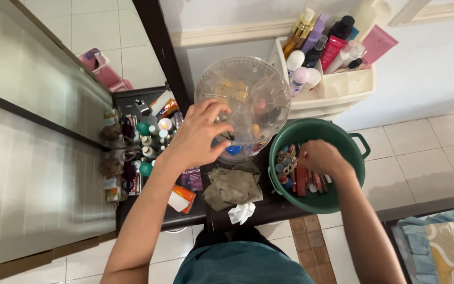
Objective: The person organizes cosmetic items on a vanity table. They move bottles, tubes, and makeup brushes from a rotating organizer and a white tray into a green bucket. The person also briefly handles a small pink container on the floor.
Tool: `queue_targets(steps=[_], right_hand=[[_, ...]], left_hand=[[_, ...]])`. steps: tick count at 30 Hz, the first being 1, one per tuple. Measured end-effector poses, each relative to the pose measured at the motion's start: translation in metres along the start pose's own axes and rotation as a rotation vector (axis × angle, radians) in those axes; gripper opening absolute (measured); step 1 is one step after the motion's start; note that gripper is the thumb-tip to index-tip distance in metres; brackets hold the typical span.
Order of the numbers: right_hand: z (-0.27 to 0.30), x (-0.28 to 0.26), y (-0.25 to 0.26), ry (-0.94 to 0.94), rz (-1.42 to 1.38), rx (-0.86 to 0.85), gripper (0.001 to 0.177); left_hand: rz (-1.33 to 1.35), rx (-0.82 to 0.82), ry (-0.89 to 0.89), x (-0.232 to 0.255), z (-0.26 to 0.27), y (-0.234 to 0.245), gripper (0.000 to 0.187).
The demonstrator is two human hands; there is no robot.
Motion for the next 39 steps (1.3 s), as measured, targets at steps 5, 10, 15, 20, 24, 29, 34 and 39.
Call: queue_targets(steps=[5, 10, 15, 20, 24, 29, 34, 39], right_hand=[[0.026, -0.042, 0.053, -0.061, -0.13, 0.158, 0.015], [0.06, -0.145, 0.142, 0.16, -0.382, 0.547, 0.014], [0.053, -0.236, 0.133, 0.623, 0.016, 0.585, 0.018], [0.037, -0.239, 0.114, 0.512, 0.229, 0.478, 0.025], [0.037, -0.232, 0.124, 0.534, 0.151, 0.449, 0.028], [0.032, -0.216, 0.121, 0.499, 0.031, 0.476, 0.019], [0.04, -0.213, 0.132, 0.489, -0.142, 0.554, 0.019], [0.044, -0.233, 0.141, 0.52, -0.182, 0.654, 0.034]], left_hand=[[-0.037, -0.066, 0.011, 0.0, -0.002, -0.001, 0.031], [0.031, -0.041, 0.144, -0.017, 0.01, -0.004, 0.047], [-0.004, 0.121, 0.041, -0.014, 0.024, -0.017, 0.044], [0.062, 0.154, 0.042, -0.015, 0.025, -0.02, 0.044], [0.163, 0.182, 0.026, -0.012, 0.022, -0.005, 0.044], [0.256, 0.106, 0.022, -0.015, 0.017, -0.005, 0.038], [0.287, 0.032, 0.019, -0.021, 0.02, -0.018, 0.034], [0.264, 0.027, 0.068, -0.023, 0.015, -0.012, 0.062]])
Point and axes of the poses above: each hand's wrist, its own z-axis away from the middle knuckle, its own y-axis out of the back of the hand, x = y × z, the point moved 8 cm from there along -z, towards the middle knuckle, and after that the axes turned 4 degrees about y, right-handed, at the moved point
